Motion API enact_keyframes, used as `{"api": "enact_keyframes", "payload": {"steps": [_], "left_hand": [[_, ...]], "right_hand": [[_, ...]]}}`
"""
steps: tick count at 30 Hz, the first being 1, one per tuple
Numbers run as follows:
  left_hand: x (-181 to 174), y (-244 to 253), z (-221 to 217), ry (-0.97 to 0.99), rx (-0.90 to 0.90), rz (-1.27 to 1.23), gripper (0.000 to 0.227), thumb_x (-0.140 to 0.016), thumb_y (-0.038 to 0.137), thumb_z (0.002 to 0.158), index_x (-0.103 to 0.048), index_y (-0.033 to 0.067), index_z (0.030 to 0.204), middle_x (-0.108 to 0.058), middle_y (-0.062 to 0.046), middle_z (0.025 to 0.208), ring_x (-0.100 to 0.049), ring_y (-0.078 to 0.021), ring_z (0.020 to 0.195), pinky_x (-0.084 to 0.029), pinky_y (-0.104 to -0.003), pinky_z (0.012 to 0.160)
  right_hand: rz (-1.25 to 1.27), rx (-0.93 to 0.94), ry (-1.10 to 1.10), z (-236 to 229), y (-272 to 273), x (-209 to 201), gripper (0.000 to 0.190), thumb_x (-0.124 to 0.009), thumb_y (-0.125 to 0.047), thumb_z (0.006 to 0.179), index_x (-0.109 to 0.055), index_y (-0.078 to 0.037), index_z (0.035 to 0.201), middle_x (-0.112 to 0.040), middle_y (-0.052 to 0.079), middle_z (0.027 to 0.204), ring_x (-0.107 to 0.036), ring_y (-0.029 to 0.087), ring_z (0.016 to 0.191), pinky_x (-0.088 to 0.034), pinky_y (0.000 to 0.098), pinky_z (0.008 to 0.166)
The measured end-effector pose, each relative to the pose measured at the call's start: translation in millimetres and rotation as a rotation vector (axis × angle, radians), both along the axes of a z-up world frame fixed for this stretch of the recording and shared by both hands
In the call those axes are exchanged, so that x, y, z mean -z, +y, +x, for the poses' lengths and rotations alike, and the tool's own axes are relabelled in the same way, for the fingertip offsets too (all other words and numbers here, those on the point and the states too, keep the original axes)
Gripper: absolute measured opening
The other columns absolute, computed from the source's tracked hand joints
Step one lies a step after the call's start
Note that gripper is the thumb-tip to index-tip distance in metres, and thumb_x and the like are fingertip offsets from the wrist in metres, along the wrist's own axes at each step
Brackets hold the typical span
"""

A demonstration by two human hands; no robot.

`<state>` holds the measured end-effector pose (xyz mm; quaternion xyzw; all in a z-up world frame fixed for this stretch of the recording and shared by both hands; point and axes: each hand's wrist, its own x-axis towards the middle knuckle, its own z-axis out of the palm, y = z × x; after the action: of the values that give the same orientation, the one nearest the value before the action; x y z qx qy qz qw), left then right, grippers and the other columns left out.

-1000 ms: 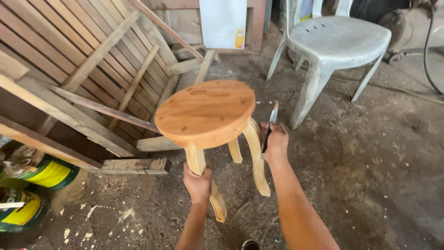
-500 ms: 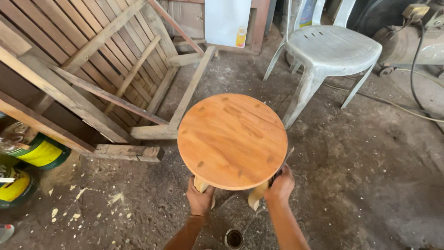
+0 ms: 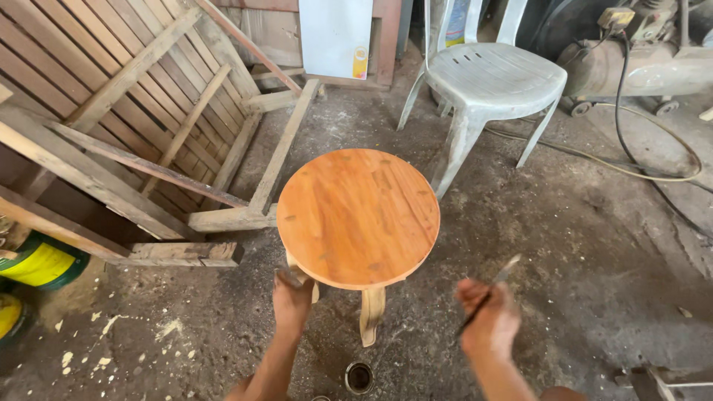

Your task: The person applies wood filler to the seat and legs of a wooden stool using a small knife, smoothing the material into decorative carvings and wiping the surface with a rag.

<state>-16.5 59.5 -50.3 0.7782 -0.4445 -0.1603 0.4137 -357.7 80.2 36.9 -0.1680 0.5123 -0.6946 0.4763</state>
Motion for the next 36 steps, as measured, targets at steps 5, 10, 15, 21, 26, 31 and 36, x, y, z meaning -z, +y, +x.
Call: {"api": "enact_keyframes", "payload": {"steps": [5, 10, 15, 21, 26, 31, 36], "left_hand": [[-35.2, 64.2, -78.5, 0.339, 0.259, -0.001, 0.078, -0.079, 0.025, 0.08, -0.037, -0.0024, 0.14, -0.05, -0.025, 0.143, -0.058, -0.0348, 0.125, -0.055, -0.042, 0.097], [-51.7, 60.2, -144.8, 0.352, 0.244, 0.28, 0.088, -0.088, 0.027, 0.074, -0.038, 0.0043, 0.143, -0.063, -0.019, 0.122, -0.068, -0.0281, 0.106, -0.059, -0.037, 0.092], [-9.7, 42.5, -152.6, 0.287, 0.149, -0.239, 0.056, -0.088, 0.013, 0.07, -0.057, -0.0012, 0.115, -0.073, -0.017, 0.095, -0.07, -0.0249, 0.082, -0.058, -0.038, 0.075], [29.9, 20.8, -135.0, 0.38, 0.119, -0.258, 0.034, -0.077, 0.006, 0.072, -0.065, -0.0001, 0.104, -0.075, -0.013, 0.085, -0.073, -0.0208, 0.075, -0.06, -0.034, 0.068], [14.4, -6.8, -87.2, 0.475, 0.122, -0.267, 0.027, -0.075, 0.002, 0.069, -0.068, -0.0005, 0.094, -0.075, -0.011, 0.08, -0.071, -0.0208, 0.07, -0.059, -0.035, 0.065], [2.0, -18.5, -42.5, 0.498, 0.131, -0.255, 0.018, -0.074, 0.002, 0.072, -0.07, 0.0002, 0.089, -0.073, -0.008, 0.077, -0.07, -0.0196, 0.07, -0.056, -0.034, 0.065], [-0.5, -20.2, -23.4, 0.566, 0.096, -0.167, 0.023, -0.075, 0.001, 0.07, -0.071, 0.0028, 0.093, -0.074, -0.005, 0.079, -0.07, -0.0173, 0.072, -0.056, -0.033, 0.065]], "right_hand": [[-0.251, 0.026, 0.21, -70.3, -11.5, -18.4, 0.024, -0.036, -0.022, 0.115, -0.047, -0.005, 0.102, -0.065, 0.013, 0.089, -0.063, 0.022, 0.08, -0.053, 0.0388, 0.077], [-0.128, -0.068, 0.254, -63.2, -9.8, -21.7, 0.02, -0.044, -0.021, 0.112, -0.049, -0.006, 0.099, -0.062, 0.009, 0.079, -0.056, 0.017, 0.061, -0.048, 0.0326, 0.056], [-0.105, -0.226, 0.471, -51.0, -6.7, -25.8, 0.024, -0.049, -0.024, 0.111, -0.051, -0.005, 0.095, -0.061, 0.005, 0.073, -0.05, 0.01, 0.053, -0.041, 0.0276, 0.049], [-0.011, -0.231, 0.79, -54.5, 3.3, -19.4, 0.028, -0.053, -0.027, 0.11, -0.054, -0.002, 0.097, -0.066, 0.006, 0.073, -0.054, 0.01, 0.055, -0.044, 0.0286, 0.05], [-0.042, -0.278, 0.876, -53.4, 5.4, -9.2, 0.02, -0.057, -0.023, 0.105, -0.056, -0.003, 0.104, -0.069, 0.007, 0.076, -0.058, 0.013, 0.058, -0.047, 0.0304, 0.052], [-0.163, -0.292, 1.257, -40.4, -2.9, 7.0, 0.015, -0.065, -0.014, 0.097, -0.063, -0.002, 0.106, -0.07, 0.013, 0.083, -0.065, 0.023, 0.065, -0.05, 0.035, 0.061], [-0.52, -0.364, 1.386, -3.4, -0.5, -3.0, 0.017, -0.07, -0.009, 0.094, -0.069, -0.004, 0.111, -0.068, 0.012, 0.093, -0.065, 0.024, 0.075, -0.051, 0.0362, 0.067]]}}
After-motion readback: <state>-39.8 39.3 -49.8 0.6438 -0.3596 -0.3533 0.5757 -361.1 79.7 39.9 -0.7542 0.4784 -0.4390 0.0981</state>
